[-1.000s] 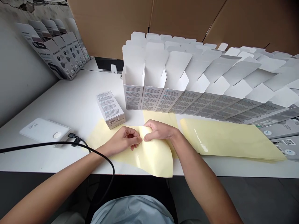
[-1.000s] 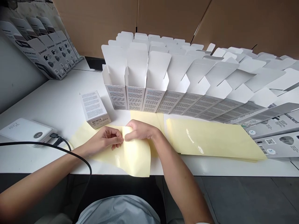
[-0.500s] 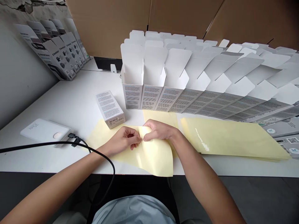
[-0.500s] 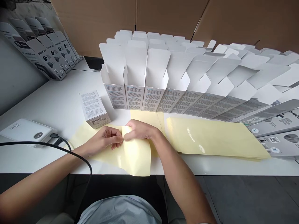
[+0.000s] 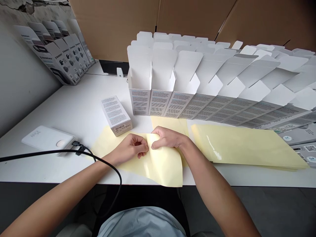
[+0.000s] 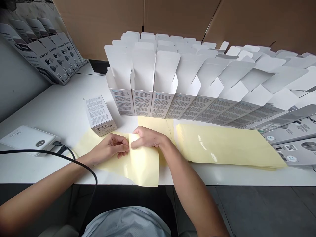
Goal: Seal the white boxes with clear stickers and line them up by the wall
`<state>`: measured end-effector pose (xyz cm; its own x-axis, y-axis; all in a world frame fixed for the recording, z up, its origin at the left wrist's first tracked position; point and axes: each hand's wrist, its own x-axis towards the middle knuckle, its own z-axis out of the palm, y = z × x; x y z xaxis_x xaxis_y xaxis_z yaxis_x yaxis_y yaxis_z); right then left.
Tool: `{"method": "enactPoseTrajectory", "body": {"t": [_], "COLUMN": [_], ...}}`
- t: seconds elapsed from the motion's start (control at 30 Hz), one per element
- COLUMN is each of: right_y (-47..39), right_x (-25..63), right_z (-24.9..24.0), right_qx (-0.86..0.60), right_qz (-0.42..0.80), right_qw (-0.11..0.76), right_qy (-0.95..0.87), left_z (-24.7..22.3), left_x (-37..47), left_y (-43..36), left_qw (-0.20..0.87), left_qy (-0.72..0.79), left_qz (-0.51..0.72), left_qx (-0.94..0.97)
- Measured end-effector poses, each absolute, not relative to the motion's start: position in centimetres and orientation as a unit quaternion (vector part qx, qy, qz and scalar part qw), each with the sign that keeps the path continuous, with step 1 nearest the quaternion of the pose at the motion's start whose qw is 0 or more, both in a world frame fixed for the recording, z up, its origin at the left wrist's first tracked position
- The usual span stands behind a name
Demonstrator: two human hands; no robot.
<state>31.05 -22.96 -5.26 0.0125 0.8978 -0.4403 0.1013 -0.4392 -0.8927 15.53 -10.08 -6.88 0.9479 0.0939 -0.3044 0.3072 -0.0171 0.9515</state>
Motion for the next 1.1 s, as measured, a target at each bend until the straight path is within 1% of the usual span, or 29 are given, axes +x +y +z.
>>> {"method": "enactPoseTrajectory", "body": {"t": [0.4, 0.7, 0.93, 1.1], "right_y": [-23.1, -23.1, -23.1, -23.6], "right_x": [30.8, 30.9, 31.1, 31.6], "right_z": [-5.4, -5.7, -5.9, -4.7], "right_qx": [-0.658, -0.608, -0.637, -0.633], "right_qz": [0.555, 0.574, 0.568, 0.563], "right_qw": [0.351, 0.357, 0.354, 0.319], "right_qy": [-0.370, -0.416, -0.383, -0.426], "left_z": [-7.1, -7.0, -6.9, -6.7], "left_x": [15.6, 15.6, 15.6, 15.6], "left_y": [-10.1, -10.1, -9.9, -10.0], "left_qw": [0.689, 0.692, 0.701, 0.701], "left_qy": [0.136, 0.140, 0.140, 0.149], "left_qz": [-0.077, -0.081, -0.086, -0.087], "left_qx": [0.708, 0.703, 0.694, 0.692]}}
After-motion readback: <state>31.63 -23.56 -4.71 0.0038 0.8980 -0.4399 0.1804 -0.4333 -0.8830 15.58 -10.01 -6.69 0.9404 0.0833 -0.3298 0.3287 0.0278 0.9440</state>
